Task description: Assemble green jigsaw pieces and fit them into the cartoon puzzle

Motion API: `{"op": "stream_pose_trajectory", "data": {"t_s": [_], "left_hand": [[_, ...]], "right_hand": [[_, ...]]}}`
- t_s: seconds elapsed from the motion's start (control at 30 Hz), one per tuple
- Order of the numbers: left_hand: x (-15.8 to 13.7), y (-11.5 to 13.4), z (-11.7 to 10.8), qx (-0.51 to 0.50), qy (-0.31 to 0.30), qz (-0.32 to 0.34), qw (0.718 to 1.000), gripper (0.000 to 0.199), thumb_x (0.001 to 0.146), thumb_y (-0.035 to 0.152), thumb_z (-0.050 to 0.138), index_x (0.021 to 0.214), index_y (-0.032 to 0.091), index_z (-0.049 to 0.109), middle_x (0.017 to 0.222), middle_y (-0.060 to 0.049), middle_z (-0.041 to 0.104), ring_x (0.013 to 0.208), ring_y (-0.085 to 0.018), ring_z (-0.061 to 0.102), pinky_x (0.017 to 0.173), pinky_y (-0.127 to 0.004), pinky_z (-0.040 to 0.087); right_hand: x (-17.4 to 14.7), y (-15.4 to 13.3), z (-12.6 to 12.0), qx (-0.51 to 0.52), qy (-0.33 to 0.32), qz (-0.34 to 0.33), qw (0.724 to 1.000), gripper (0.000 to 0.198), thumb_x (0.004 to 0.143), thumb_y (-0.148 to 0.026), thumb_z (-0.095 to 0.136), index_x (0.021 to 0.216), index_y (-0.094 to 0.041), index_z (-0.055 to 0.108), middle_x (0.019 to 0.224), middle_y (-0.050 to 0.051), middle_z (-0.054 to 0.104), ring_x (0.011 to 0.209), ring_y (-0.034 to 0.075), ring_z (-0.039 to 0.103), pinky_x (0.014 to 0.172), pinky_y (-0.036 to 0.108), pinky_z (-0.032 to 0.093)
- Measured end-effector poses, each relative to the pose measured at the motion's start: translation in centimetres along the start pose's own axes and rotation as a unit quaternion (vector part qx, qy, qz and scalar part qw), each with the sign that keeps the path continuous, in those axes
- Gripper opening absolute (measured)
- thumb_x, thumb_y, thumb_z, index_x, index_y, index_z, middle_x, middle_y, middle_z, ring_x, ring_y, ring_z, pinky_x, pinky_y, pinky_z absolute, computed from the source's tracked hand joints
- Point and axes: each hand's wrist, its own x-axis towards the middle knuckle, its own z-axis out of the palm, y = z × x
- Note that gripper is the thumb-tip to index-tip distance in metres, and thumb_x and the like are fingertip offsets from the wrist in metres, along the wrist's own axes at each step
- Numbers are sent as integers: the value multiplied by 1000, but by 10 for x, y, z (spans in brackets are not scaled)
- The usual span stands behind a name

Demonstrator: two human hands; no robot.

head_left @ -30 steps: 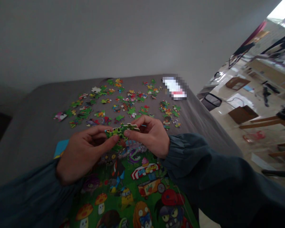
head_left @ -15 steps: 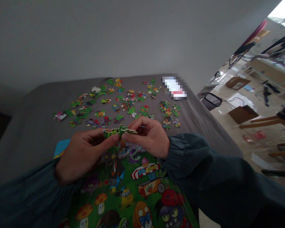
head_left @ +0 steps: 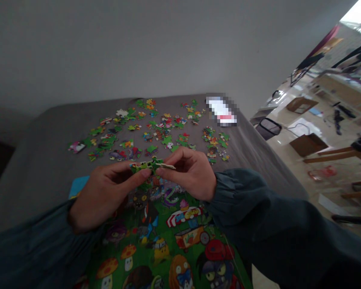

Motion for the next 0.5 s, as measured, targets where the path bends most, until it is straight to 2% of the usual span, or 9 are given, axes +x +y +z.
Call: {"op": "stream_pose_trajectory", "data": {"t_s": [0.17,0.33,0.5], "left_hand": [[-1,3,1,19,-14,-6,1000,37,68,60,74,64,23,72,42,5,50,35,-11,39,34,-22,28],[1,5,1,1,-19,-5,1000,36,68,59,72,78,25,77,47,4,58,35,-11,40,34,-23,29],[0,6,2,-1,-14,1,1000,38,66,59,72,80,24,76,50,3,59,37,-11,40,34,-22,28]], "right_hand": [[-1,1,0,-8,9,-17,1000,39,63,-43,96,72,-21,65,67,-2,69,60,13,65,55,28,53],[-3,1,0,-33,13,-21,999,39,65,-45,95,73,-21,65,70,-1,70,63,13,66,57,29,55],[-2,1,0,-13,-7,-6,1000,39,64,-43,96,74,-21,66,68,-3,70,61,13,67,57,28,56]]}}
